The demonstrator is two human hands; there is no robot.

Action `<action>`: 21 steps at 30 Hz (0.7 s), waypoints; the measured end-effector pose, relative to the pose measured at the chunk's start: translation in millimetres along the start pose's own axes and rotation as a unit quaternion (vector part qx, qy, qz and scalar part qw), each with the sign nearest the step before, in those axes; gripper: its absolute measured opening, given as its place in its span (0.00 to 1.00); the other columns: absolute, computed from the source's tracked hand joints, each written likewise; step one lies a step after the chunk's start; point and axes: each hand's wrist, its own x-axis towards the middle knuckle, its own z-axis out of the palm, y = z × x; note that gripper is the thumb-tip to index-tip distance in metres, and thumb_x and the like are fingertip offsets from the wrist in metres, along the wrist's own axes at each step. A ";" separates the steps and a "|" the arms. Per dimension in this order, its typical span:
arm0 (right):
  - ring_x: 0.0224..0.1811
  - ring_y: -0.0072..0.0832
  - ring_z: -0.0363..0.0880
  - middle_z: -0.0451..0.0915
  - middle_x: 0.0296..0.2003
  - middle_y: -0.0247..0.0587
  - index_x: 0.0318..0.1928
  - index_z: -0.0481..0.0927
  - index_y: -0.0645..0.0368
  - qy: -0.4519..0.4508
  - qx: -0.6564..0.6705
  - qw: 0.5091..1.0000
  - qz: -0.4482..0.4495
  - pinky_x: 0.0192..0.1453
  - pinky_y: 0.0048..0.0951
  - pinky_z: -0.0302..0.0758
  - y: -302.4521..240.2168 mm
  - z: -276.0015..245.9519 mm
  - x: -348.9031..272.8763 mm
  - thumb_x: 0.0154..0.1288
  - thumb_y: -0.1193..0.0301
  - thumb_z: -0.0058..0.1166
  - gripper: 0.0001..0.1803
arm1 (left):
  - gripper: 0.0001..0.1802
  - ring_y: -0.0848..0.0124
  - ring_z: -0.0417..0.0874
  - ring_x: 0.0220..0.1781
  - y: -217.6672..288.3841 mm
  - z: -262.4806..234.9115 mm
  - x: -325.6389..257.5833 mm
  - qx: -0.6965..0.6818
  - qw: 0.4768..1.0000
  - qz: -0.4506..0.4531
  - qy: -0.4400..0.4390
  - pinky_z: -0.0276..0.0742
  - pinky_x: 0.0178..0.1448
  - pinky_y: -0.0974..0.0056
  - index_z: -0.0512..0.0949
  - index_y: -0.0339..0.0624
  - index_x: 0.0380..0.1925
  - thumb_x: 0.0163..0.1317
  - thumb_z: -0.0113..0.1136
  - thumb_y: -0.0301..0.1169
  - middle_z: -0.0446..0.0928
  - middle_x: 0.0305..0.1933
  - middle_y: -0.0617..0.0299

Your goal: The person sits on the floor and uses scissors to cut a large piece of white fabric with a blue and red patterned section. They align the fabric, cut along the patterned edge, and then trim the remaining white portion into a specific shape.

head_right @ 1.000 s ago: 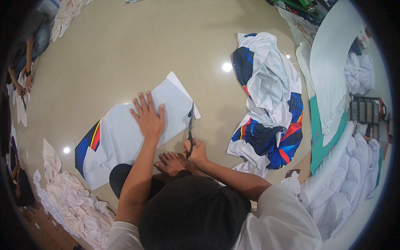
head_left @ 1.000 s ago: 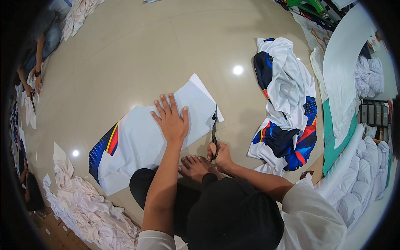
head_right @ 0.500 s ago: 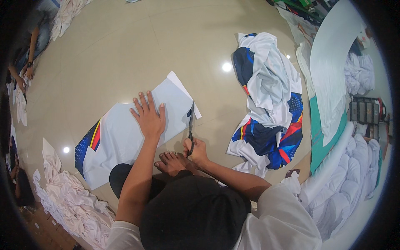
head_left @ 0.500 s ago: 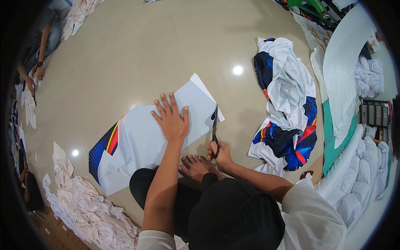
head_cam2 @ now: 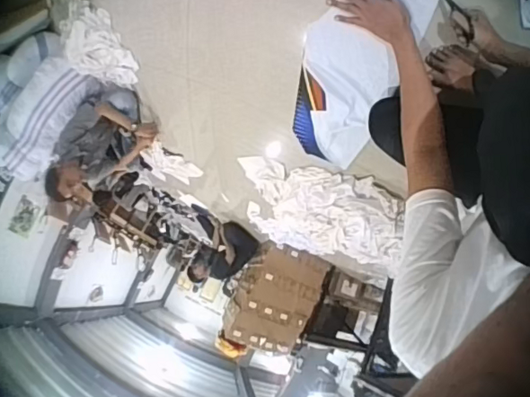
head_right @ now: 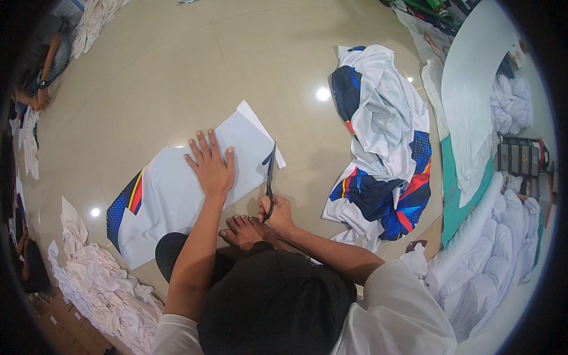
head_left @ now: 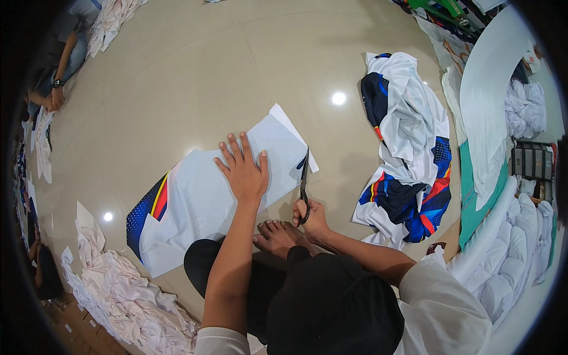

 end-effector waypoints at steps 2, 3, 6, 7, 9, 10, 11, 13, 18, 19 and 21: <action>0.18 0.24 0.73 0.75 0.22 0.34 0.34 0.77 0.63 0.003 -0.008 1.000 -0.005 0.23 0.27 0.70 -0.3 -1.7 -0.1 0.71 0.65 0.63 0.14 | 0.41 0.40 0.42 0.89 0.3 0.0 -0.2 0.000 1.000 0.000 -0.001 0.33 0.85 0.29 0.53 0.50 0.85 0.79 0.43 0.56 0.48 0.89 0.46; 0.18 0.23 0.73 0.75 0.23 0.34 0.35 0.78 0.63 0.004 -0.012 1.000 -0.007 0.24 0.27 0.70 -0.6 -3.4 -0.1 0.71 0.64 0.63 0.14 | 0.41 0.40 0.42 0.89 0.5 0.1 -0.2 0.000 1.000 0.001 -0.001 0.33 0.85 0.29 0.53 0.50 0.85 0.79 0.43 0.56 0.48 0.88 0.46; 0.20 0.23 0.73 0.75 0.23 0.33 0.36 0.79 0.63 0.021 -0.005 1.000 -0.004 0.25 0.27 0.70 -4.7 -14.3 -1.3 0.71 0.64 0.63 0.14 | 0.41 0.40 0.42 0.89 0.4 0.3 0.3 -0.003 1.000 -0.001 -0.004 0.32 0.85 0.29 0.53 0.49 0.85 0.79 0.44 0.56 0.47 0.89 0.47; 0.20 0.23 0.73 0.75 0.23 0.33 0.36 0.79 0.62 0.028 -0.004 1.000 -0.014 0.25 0.27 0.70 -4.8 -22.1 -0.4 0.71 0.64 0.63 0.14 | 0.41 0.41 0.41 0.89 0.1 0.3 0.4 -0.004 1.000 -0.002 -0.007 0.30 0.85 0.29 0.53 0.49 0.84 0.79 0.44 0.56 0.46 0.89 0.47; 0.21 0.22 0.74 0.75 0.23 0.33 0.37 0.79 0.62 0.040 -0.002 0.999 -0.034 0.26 0.27 0.71 -6.0 -41.3 0.2 0.71 0.63 0.63 0.14 | 0.41 0.41 0.41 0.89 -0.5 0.5 0.8 -0.006 1.000 -0.002 -0.009 0.29 0.85 0.29 0.54 0.48 0.84 0.79 0.44 0.56 0.45 0.89 0.47; 0.22 0.22 0.73 0.74 0.24 0.32 0.38 0.80 0.61 0.058 0.002 0.998 -0.034 0.27 0.27 0.71 -7.6 -51.8 -2.6 0.71 0.63 0.63 0.13 | 0.41 0.41 0.41 0.89 -1.6 0.7 0.5 -0.005 1.000 -0.001 -0.007 0.29 0.85 0.29 0.54 0.48 0.84 0.79 0.44 0.56 0.45 0.89 0.47; 0.22 0.22 0.73 0.74 0.24 0.32 0.38 0.80 0.60 0.075 -0.010 0.997 -0.035 0.27 0.26 0.71 -8.4 -63.6 -5.5 0.71 0.63 0.63 0.12 | 0.41 0.41 0.41 0.89 -1.4 0.6 0.1 -0.006 1.000 0.000 -0.006 0.29 0.85 0.29 0.54 0.48 0.84 0.79 0.44 0.56 0.46 0.89 0.47; 0.20 0.21 0.73 0.74 0.23 0.30 0.37 0.81 0.59 0.111 -0.034 0.993 -0.032 0.26 0.26 0.71 -8.7 -88.5 -7.9 0.70 0.63 0.64 0.12 | 0.41 0.41 0.41 0.89 -2.5 2.4 -1.3 -0.005 1.000 0.004 -0.013 0.30 0.85 0.29 0.54 0.49 0.84 0.79 0.45 0.56 0.46 0.89 0.47; 0.19 0.19 0.75 0.76 0.20 0.30 0.30 0.81 0.58 -0.010 -0.273 0.962 -0.026 0.23 0.25 0.72 -45.0 -140.3 -3.0 0.67 0.58 0.69 0.18 | 0.41 0.41 0.42 0.89 -8.1 3.5 -4.6 -0.013 1.000 0.017 -0.004 0.30 0.85 0.29 0.55 0.50 0.84 0.78 0.46 0.56 0.47 0.89 0.47; 0.19 0.18 0.75 0.77 0.20 0.30 0.28 0.81 0.58 -0.052 -0.331 0.942 -0.021 0.23 0.25 0.72 -59.7 -143.6 2.7 0.67 0.58 0.70 0.19 | 0.41 0.41 0.42 0.89 -9.6 3.5 -4.9 -0.010 1.000 0.014 -0.003 0.30 0.85 0.29 0.55 0.50 0.84 0.78 0.46 0.55 0.47 0.89 0.47; 0.20 0.16 0.75 0.77 0.19 0.30 0.27 0.82 0.58 -0.092 -0.363 0.927 0.001 0.23 0.24 0.71 -82.7 -149.8 13.1 0.66 0.57 0.72 0.20 | 0.41 0.41 0.42 0.89 -6.8 3.0 -3.3 -0.008 1.000 0.011 -0.005 0.30 0.85 0.29 0.55 0.49 0.84 0.78 0.46 0.55 0.47 0.89 0.48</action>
